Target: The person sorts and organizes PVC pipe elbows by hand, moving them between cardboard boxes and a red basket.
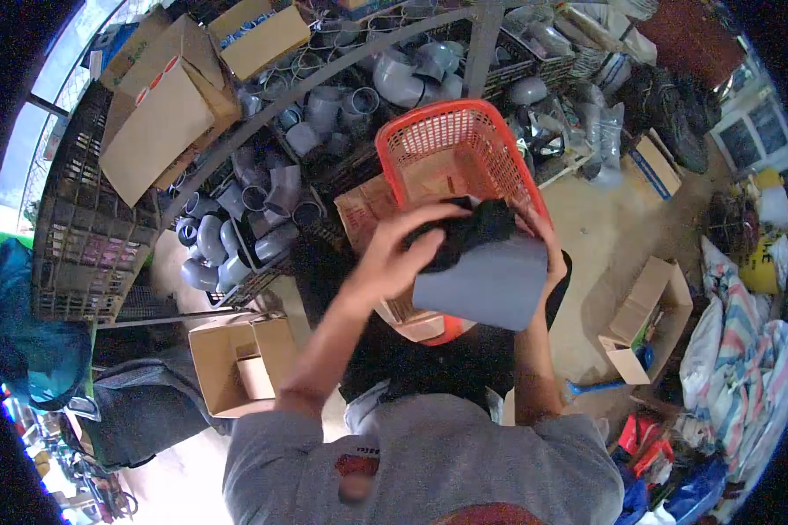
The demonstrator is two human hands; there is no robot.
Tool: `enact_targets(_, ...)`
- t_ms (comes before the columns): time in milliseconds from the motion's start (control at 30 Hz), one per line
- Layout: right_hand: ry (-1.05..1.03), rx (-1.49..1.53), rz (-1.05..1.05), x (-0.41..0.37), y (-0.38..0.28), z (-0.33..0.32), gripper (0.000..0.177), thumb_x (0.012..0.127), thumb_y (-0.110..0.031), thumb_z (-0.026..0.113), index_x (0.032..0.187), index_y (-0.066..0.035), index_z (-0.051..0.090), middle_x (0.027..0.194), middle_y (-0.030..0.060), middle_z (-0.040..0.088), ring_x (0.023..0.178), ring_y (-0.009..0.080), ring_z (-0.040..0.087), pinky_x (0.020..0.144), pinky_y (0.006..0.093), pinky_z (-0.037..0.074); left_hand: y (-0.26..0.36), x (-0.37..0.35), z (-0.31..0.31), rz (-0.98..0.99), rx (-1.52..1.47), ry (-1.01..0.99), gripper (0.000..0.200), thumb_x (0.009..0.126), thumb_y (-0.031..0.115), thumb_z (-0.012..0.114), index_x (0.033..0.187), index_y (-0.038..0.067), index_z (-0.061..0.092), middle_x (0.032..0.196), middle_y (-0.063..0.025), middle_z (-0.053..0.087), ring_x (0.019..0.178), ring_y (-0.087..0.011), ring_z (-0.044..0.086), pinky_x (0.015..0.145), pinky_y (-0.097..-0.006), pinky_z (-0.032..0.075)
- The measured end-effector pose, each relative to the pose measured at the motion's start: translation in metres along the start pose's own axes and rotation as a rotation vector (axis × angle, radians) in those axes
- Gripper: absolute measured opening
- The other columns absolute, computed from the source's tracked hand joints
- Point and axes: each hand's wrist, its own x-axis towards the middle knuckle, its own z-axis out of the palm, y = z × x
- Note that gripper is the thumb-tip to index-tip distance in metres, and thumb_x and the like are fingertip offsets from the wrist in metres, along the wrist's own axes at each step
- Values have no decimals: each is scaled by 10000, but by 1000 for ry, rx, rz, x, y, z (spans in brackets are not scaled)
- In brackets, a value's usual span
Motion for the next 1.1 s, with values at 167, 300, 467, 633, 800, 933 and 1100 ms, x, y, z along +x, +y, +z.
enact_targets(167, 45, 140, 386, -15, 4, 13, 423, 817, 62, 576, 1234, 32, 641, 1206, 125, 685, 1103, 214, 650, 988, 344, 492, 19, -23, 24, 330, 581, 181, 368, 776, 118, 700, 1140, 64, 699, 1290, -130, 619, 1298, -348, 523, 1153, -532, 325)
enact_targets(300, -2, -37, 355, -31, 20, 16, 319, 852, 50, 567, 1159, 42, 652, 1135, 118, 688, 1072, 188, 631, 965, 306, 477, 34, -15, 37, 475, 940, 126, 437, 736, 147, 690, 1166, 71, 687, 1224, -125, 645, 1188, -329, 599, 1148, -537, 348)
enact_targets(467, 174, 490, 512, -58, 34, 33, 350, 972, -149, 586, 1300, -36, 539, 1267, 97, 621, 1124, 228, 623, 962, 385, 520, 34, -8, 52, 607, 990, 43, 503, 769, 228, 665, 1270, 176, 663, 1366, -116, 585, 1297, -307, 525, 1158, -514, 321)
enact_targets(633, 277, 771, 873, -26, -11, 46, 398, 1007, -203, 545, 1381, -90, 472, 1308, 112, 600, 1101, 289, 657, 868, 467, 602, -38, -4, 29, 620, 801, 110, 462, 932, 372, 573, 1356, 190, 600, 1531, -171, 423, 1440, -354, 360, 1202, -532, 225)
enact_targets(800, 163, 793, 880, -49, -15, 39, 508, 961, -138, 622, 1411, -63, 398, 1388, 145, 513, 1076, 300, 644, 892, 540, 573, -41, 8, 52, -133, -825, 680, 632, 1015, 498, 439, 1427, 19, 439, 1431, -172, 502, 1347, -330, 459, 1143, -435, 342)
enact_targets(933, 189, 30, 594, -78, 6, 40, 339, 872, -91, 643, 1177, 45, 587, 1181, 134, 642, 1030, 245, 638, 937, 377, 477, -44, -6, 54, -377, -1217, 473, 660, 1008, 585, 426, 1428, 77, 458, 1391, -97, 548, 1288, -285, 508, 1113, -436, 376)
enact_targets(1100, 132, -117, 581, -75, 35, 25, 348, 888, -32, 609, 1224, 44, 557, 1044, 122, 650, 959, 172, 632, 828, 308, 512, -30, -35, 85, -331, -877, 503, 643, 1022, 460, 513, 1519, 81, 361, 1541, -72, 391, 1414, -285, 379, 1167, -418, 295)
